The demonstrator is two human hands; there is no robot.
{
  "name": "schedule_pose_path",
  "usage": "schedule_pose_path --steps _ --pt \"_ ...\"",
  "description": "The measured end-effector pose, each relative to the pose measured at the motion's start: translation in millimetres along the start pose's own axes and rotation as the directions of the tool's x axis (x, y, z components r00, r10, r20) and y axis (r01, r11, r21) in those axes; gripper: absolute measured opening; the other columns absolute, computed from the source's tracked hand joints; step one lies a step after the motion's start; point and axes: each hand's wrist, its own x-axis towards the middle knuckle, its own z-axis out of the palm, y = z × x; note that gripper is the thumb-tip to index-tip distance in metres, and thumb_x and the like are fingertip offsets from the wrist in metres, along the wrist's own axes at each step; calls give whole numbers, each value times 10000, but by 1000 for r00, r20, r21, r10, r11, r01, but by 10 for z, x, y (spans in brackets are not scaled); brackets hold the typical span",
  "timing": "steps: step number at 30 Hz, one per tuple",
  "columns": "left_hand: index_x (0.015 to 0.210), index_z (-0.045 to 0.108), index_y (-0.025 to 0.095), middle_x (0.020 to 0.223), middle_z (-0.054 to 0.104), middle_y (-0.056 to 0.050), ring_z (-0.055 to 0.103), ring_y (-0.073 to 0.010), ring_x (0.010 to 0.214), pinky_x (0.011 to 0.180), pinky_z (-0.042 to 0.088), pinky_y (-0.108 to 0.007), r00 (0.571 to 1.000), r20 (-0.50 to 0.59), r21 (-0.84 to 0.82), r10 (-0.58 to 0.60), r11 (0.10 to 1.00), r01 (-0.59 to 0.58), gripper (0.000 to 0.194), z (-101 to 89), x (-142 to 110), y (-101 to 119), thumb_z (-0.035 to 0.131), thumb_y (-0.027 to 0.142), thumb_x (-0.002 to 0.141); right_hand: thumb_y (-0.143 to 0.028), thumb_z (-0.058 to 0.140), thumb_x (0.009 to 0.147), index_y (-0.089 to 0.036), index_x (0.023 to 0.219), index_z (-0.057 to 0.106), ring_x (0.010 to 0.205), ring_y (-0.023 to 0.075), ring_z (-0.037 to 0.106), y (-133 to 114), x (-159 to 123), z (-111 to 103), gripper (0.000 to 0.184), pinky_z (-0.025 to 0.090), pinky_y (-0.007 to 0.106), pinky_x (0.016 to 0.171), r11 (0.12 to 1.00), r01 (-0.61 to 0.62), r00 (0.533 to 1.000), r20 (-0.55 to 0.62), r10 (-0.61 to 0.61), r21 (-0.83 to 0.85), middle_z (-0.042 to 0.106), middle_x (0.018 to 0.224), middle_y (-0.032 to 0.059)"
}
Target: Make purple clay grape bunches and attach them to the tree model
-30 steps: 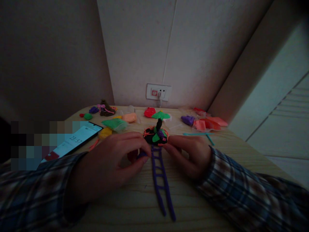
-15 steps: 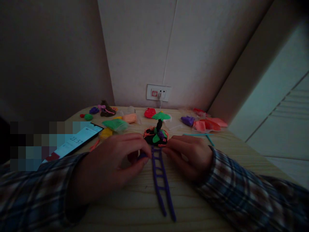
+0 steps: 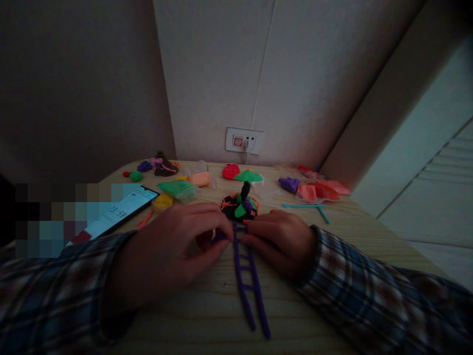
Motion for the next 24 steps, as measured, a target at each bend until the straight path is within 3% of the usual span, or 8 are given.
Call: schedule_pose_path --steps 7,12,18,24 --pt "853 718 207 803 726 15 657 -153 700 659 457 -261 1000 22 2 -4 1000 4 215 11 1 -2 512 211 916 -313 403 1096 -192 770 664 644 146 610 16 -20 -7 435 386 269 637 993 -91 996 -9 92 69 704 704 38" --pt "797 693 200 779 705 9 631 -159 679 643 433 -273 999 25 6 -36 999 36 220 26 1 -29 501 225 902 -281 484 1041 -200 684 593 576 128 536 1 -6 -12 382 346 273 607 990 -97 995 4 97 100 624 614 -2" --pt "729 648 201 709 670 1 586 -167 623 597 394 -278 995 33 40 -89 995 88 224 11 11 -18 487 249 877 -288 461 1045 -204 673 560 560 116 504 -21 -22 -28 394 333 253 572 976 -149 987 -41 157 158 581 599 -10" --pt "678 565 215 664 615 -15 540 -184 583 559 356 -291 984 70 65 -163 985 158 208 58 -16 -32 452 267 845 -266 431 1033 -221 630 418 514 103 372 -42 -33 -72 406 272 265 534 965 -169 983 -34 179 199 443 554 -48"
